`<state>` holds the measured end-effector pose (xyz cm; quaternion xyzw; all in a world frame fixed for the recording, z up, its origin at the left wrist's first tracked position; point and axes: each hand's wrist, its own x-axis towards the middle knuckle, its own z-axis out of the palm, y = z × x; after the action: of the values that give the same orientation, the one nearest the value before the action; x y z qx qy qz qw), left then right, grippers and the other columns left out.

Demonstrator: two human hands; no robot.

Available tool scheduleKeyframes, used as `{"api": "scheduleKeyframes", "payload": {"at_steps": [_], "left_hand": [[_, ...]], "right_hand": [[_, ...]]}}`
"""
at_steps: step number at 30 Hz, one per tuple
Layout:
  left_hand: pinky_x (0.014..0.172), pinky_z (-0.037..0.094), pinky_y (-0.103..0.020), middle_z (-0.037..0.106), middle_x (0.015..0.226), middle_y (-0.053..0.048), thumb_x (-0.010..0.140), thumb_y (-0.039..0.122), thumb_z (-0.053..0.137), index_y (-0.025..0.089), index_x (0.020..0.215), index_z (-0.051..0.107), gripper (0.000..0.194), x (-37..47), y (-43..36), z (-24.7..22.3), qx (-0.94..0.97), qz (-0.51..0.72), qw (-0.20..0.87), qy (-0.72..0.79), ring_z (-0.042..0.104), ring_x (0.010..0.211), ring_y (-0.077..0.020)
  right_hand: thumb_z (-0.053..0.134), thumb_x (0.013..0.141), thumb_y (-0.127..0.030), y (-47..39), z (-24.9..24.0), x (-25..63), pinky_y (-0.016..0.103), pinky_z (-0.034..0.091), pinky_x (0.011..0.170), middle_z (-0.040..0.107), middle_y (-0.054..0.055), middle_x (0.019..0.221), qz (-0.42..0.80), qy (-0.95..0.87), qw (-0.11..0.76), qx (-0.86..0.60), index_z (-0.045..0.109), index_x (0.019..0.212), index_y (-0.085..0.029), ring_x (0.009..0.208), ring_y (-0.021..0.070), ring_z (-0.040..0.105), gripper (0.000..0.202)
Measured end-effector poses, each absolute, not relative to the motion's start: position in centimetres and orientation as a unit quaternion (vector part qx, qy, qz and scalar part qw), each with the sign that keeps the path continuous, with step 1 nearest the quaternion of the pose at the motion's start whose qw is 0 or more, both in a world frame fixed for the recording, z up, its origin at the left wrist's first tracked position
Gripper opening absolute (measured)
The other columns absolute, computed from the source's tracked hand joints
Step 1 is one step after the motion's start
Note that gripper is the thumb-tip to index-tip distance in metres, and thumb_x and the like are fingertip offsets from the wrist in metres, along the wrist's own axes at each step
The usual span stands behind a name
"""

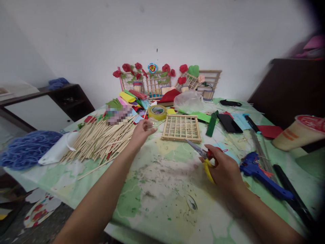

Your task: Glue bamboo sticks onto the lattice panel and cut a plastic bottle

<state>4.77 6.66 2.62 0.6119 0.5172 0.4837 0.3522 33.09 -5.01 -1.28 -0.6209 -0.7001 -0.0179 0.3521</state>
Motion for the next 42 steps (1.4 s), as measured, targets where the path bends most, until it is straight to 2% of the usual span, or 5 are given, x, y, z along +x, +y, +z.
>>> {"api": "scheduleKeyframes", "payload": {"at_steps": [5, 15, 23, 32, 42], "left_hand": [[0.086, 0.05, -0.03, 0.064, 0.1, -0.01, 0.076, 0.026, 0.06, 0.016, 0.097, 0.051, 0.025, 9.2, 2.2, 3.1, 0.315, 0.468, 0.772, 0.292, 0.064, 0.099, -0.0198], [0.07, 0.052, -0.015, 0.068, 0.088, -0.013, 0.089, 0.04, 0.05, 0.012, 0.072, 0.052, 0.033, 13.2, -2.3, 0.0, 0.196, 0.325, 0.884, 0.273, 0.068, 0.073, -0.0112], [0.072, 0.052, -0.026, 0.068, 0.082, -0.012, 0.084, 0.054, 0.048, 0.014, 0.074, 0.052, 0.042, 13.0, -3.3, 0.0, 0.243, 0.228, 0.904, 0.269, 0.069, 0.078, -0.0205], [0.086, 0.047, -0.032, 0.065, 0.098, -0.011, 0.078, 0.042, 0.063, 0.014, 0.089, 0.058, 0.03, 12.6, -2.6, 0.6, 0.344, 0.317, 0.825, 0.318, 0.063, 0.093, -0.0204], [0.1, 0.036, -0.043, 0.054, 0.123, -0.014, 0.055, 0.04, 0.082, 0.019, 0.122, 0.047, 0.079, 11.6, -1.9, 0.3, 0.676, 0.337, 0.547, 0.362, 0.051, 0.114, -0.0291]], "right_hand": [[0.067, 0.073, -0.045, -5.9, -1.1, 31.8, 0.029, 0.043, 0.052, 0.066, 0.002, 0.076, 0.128, -0.658, 0.446, -0.593, 0.057, 0.113, -0.023, 0.052, 0.0135, 0.052, 0.047], [0.072, 0.069, -0.03, -7.0, -0.3, 30.0, 0.028, 0.05, 0.061, 0.065, 0.002, 0.08, 0.329, -0.575, 0.546, -0.513, 0.054, 0.108, -0.023, 0.067, 0.0154, 0.061, 0.044], [0.07, 0.069, -0.027, -6.3, 0.7, 30.3, 0.023, 0.045, 0.055, 0.059, -0.004, 0.071, 0.352, -0.507, 0.598, -0.512, 0.051, 0.105, -0.025, 0.059, 0.0111, 0.055, 0.04], [0.068, 0.071, -0.031, -6.0, 1.3, 30.7, 0.023, 0.042, 0.05, 0.054, -0.004, 0.072, 0.375, -0.491, 0.61, -0.497, 0.045, 0.106, -0.024, 0.057, 0.0099, 0.05, 0.043], [0.072, 0.067, -0.035, -6.6, 1.0, 29.9, 0.023, 0.042, 0.049, 0.055, -0.005, 0.067, 0.468, -0.518, 0.541, -0.469, 0.046, 0.104, -0.023, 0.052, 0.0097, 0.05, 0.047]]}}
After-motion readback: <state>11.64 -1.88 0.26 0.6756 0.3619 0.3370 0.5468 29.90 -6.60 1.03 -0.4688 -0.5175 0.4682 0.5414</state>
